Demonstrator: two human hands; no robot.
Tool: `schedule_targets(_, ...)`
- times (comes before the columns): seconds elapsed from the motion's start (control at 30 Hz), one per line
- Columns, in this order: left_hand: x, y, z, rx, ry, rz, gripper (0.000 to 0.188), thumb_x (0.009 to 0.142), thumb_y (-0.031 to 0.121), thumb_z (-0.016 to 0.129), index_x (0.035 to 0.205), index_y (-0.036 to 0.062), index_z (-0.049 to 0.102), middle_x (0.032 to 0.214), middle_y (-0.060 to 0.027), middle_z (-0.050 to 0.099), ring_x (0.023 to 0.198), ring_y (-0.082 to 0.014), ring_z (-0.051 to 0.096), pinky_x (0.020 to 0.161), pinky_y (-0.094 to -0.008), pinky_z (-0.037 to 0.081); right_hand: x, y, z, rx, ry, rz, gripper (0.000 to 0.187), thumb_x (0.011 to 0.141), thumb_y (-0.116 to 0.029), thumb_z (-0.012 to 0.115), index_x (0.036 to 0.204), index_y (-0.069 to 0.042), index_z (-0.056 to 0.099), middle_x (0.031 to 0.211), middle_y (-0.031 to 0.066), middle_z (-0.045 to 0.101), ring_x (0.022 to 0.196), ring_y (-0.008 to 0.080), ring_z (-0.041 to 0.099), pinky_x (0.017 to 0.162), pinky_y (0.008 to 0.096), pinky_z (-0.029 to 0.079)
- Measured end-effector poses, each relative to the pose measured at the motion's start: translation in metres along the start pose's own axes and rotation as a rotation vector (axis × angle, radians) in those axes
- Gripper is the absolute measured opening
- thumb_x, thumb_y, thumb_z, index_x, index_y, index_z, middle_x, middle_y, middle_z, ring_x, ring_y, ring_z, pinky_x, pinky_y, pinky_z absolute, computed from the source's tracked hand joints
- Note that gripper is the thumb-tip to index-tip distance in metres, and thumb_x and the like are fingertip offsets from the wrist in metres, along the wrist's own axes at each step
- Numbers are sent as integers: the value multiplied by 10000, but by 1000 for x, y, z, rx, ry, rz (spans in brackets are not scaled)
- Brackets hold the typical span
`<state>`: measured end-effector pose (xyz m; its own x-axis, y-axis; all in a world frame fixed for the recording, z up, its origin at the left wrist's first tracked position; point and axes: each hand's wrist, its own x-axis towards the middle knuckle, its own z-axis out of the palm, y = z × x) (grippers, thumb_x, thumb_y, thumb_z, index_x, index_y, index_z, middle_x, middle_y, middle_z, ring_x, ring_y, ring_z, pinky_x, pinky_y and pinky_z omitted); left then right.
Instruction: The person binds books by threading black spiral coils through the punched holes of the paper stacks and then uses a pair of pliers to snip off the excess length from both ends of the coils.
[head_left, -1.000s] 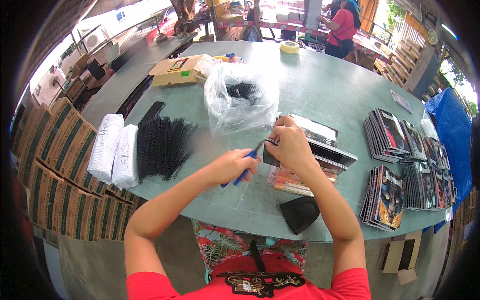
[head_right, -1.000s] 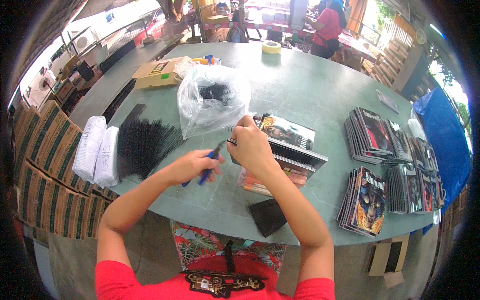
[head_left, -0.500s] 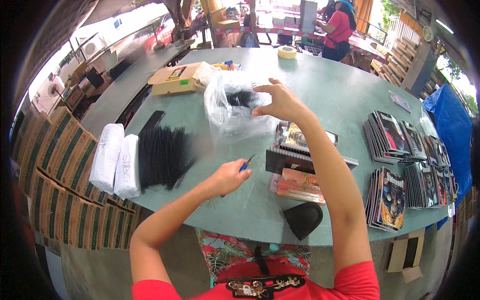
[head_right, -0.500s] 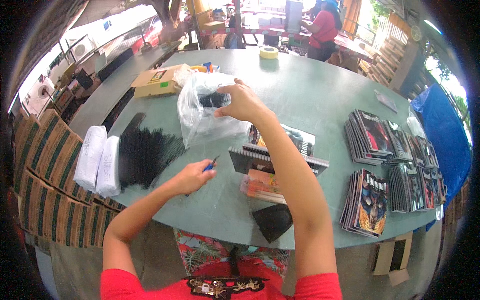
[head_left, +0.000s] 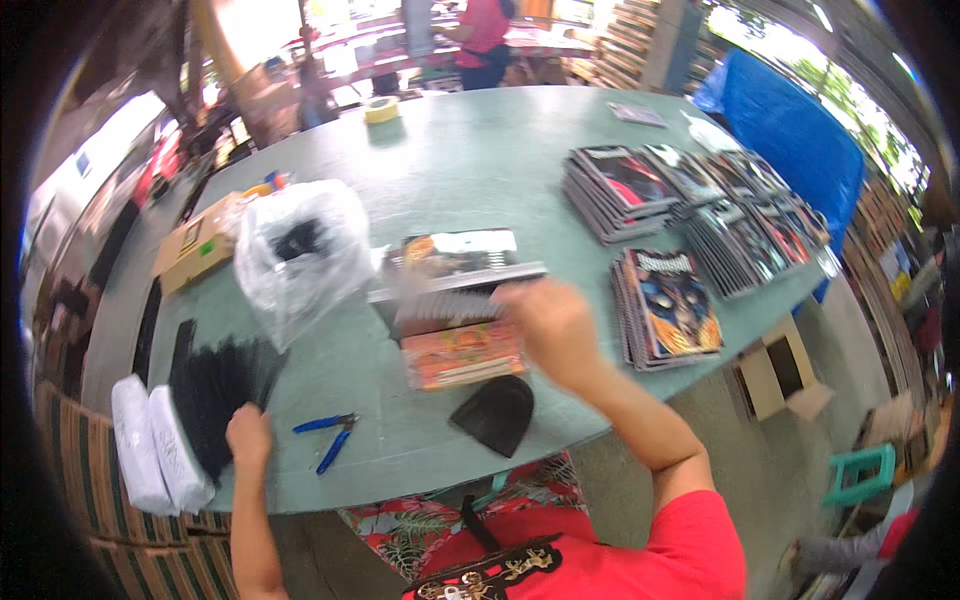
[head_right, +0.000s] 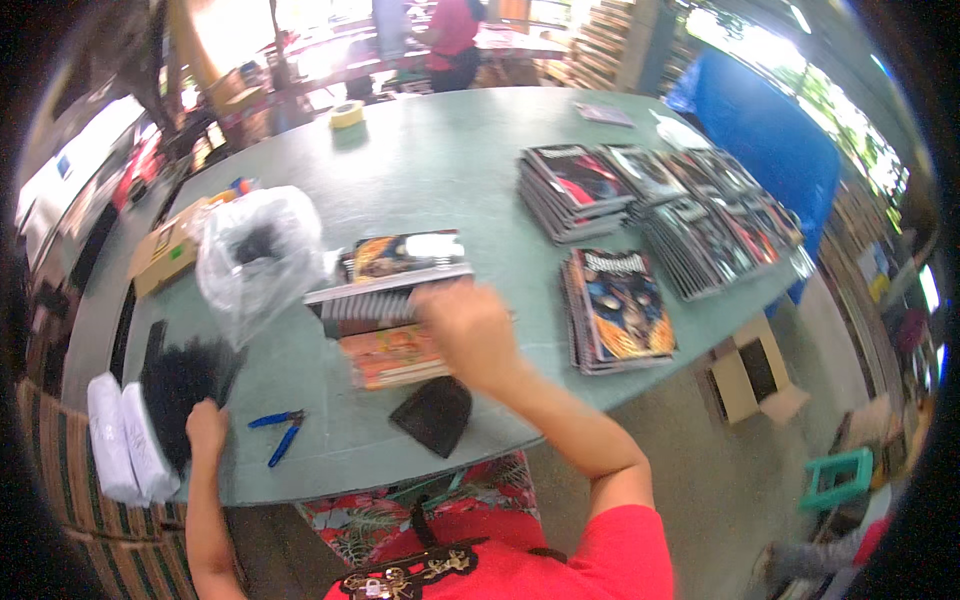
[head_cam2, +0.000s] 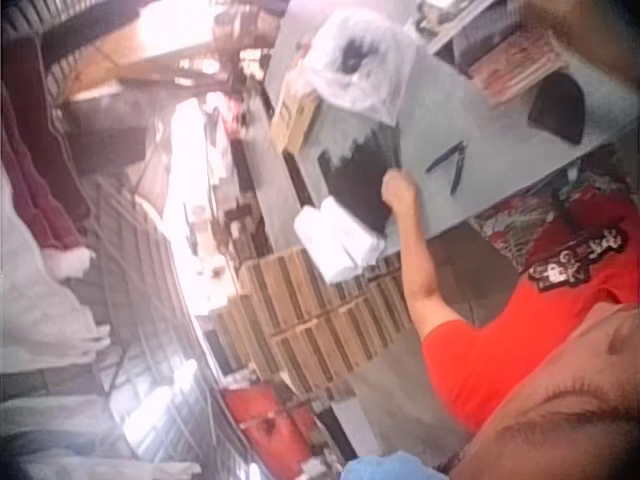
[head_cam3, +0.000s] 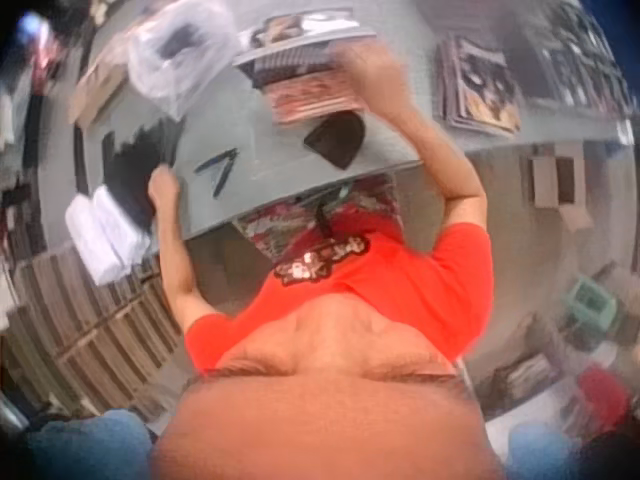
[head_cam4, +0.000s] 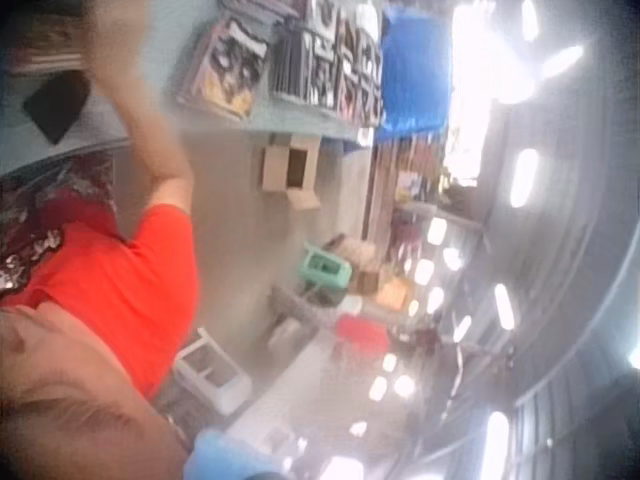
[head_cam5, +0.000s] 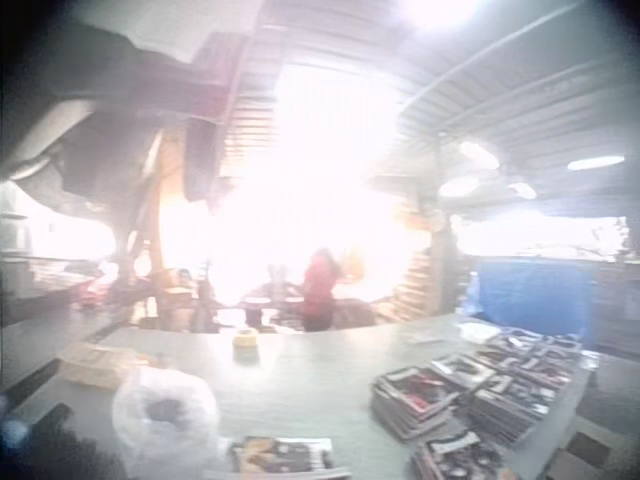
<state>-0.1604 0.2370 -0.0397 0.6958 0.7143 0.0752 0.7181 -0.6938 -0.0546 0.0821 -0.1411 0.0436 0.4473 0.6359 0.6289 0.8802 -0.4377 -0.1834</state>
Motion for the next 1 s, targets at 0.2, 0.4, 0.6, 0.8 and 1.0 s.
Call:
schedule_targets(0.2,2,-32,41,148,173,4,113,720,84,563,733,-27,549,741,-210,607,722,-382,622,646,-435,509,-12,62,-146,-339,406,442,251,774,-86,620,1018,-27,600,855,149,565,794,296,569,690,365,452)
schedule_targets(0.4,16,-38,47,150,148,101,155,742,124,551,725,-29,547,718,-216,602,702,-385,619,639,-457,498,-84,152,-52,-514,-170,629,357,785,-217,583,1061,9,606,995,253,543,922,375,547,797,419,444)
schedule_targets(0.6,-5,-7,-46,-80,338,-186,235,898,230,455,890,-2,494,760,-231,602,714,-443,577,616,-488,456,-49,103,-5,431,170,598,543,878,-394,542,1200,41,492,983,133,584,922,215,558,801,312,437)
schedule_targets(0.8,-25,-9,-117,-568,670,-46,171,866,157,584,946,10,549,850,-93,551,746,-204,518,707,-310,422,1,36,62,865,328,643,377,927,-336,476,1112,-13,533,935,67,598,929,130,515,854,269,375)
schedule_targets(1.0,-39,-3,-171,-1592,686,179,324,863,275,597,1033,4,549,783,-39,556,702,-120,549,701,-262,483,37,-15,29,199,371,105,397,823,-289,598,1107,-23,523,1142,160,507,1048,290,476,929,383,350)
